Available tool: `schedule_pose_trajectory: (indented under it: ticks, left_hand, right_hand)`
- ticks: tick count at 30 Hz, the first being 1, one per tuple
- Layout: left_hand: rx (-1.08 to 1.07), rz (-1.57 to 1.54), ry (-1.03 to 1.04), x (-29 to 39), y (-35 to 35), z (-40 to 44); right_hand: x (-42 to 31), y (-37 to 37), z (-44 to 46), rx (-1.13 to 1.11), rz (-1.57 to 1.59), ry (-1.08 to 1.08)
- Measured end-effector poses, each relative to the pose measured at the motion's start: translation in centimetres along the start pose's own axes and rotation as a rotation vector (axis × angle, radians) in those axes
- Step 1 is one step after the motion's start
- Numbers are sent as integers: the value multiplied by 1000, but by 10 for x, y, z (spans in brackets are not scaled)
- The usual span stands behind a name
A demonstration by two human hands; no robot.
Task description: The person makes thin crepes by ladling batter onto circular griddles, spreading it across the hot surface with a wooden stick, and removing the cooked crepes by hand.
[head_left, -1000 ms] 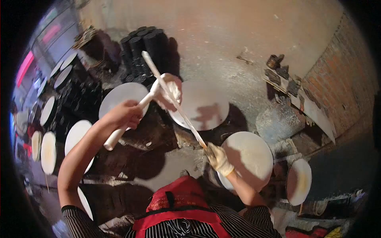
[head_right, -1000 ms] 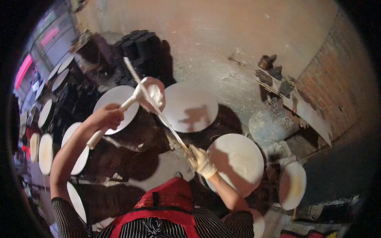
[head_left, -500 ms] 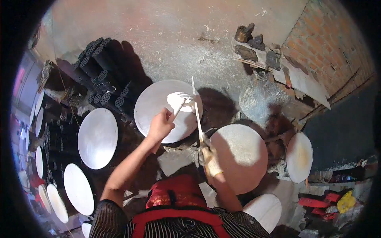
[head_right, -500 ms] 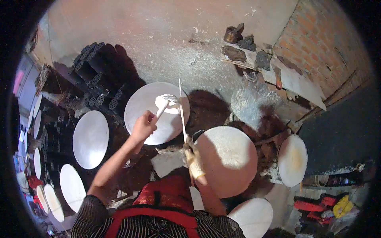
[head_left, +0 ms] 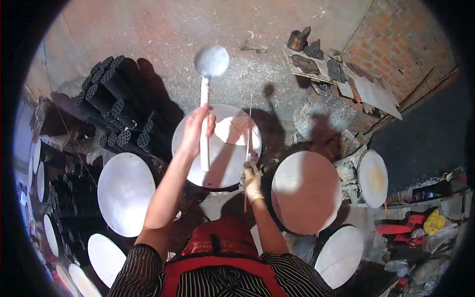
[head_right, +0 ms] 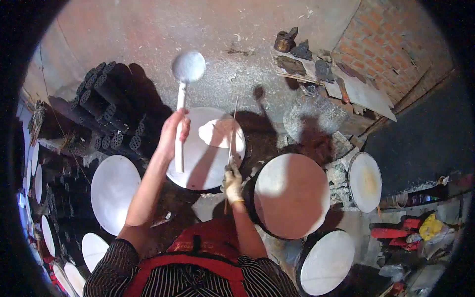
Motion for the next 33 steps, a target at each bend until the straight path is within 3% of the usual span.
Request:
schedule_pose_trajectory:
  ticks: [3,4,6,7,10,11,14,16,18,21,23,24,27,30,31,33]
  left_hand:
    - [-96,-142,-176,54,-7,-14]
    - [-134,-74,-208,57,-29,-18]
    - [-45,87,-286,51,-77,-38]
    - [13,179,-309,44,-97,-58]
    - [189,257,-452,11,-153,-121]
    - [228,231,-516,3,-170,-140]
    - [429,193,-515,-4,-191,-193]
    - [469,162,-511,-9,-204,-218]
    - [499,174,-494,-10,-213,-235]
    - [514,154,-496,-15,-233,-248]
    - [510,139,-502,-16,-243,-253]
    - [505,135,-507,-14,-247,-256]
    - [491,119,-504,-7,-250,-266]
    - [506,107,-520,-4,-251,-273]
    - [508,91,-512,-7,-252,-274]
    - [519,56,-492,-15,-255,-276]
  right_hand:
    - [37,-12,-1,-194,506,310]
    - [19,-7,-35,-181,477,178]
    - [75,-8,-36,-74,443,148]
    - [85,2,-50,71,367,-60]
    - [85,41,-55,-74,513,2]
    - [61,66,-64,45,346,-45]
    - [104,107,30,219,272,-85]
    - [89,124,53,225,184,-117]
    - [6,139,-8,97,134,83]
    - [-7,122,-22,-33,-135,34]
    - [-21,92,-51,-42,-61,271]
    - [-6,73,-54,-50,-62,159]
    - [29,26,-44,-153,400,214]
    - [14,46,-55,5,64,198]
    - [11,58,-53,-41,-48,44]
    - [5,79,-50,11,-200,107]
Point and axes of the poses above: each hand's wrist, its own z-axis towards the middle knuckle, its own y-axis out of the palm, x = y × z, the point moved 3 cm from there along z, towards the middle knuckle, and after that the axes turned 9 degrees about x, right-handed, at the moved point
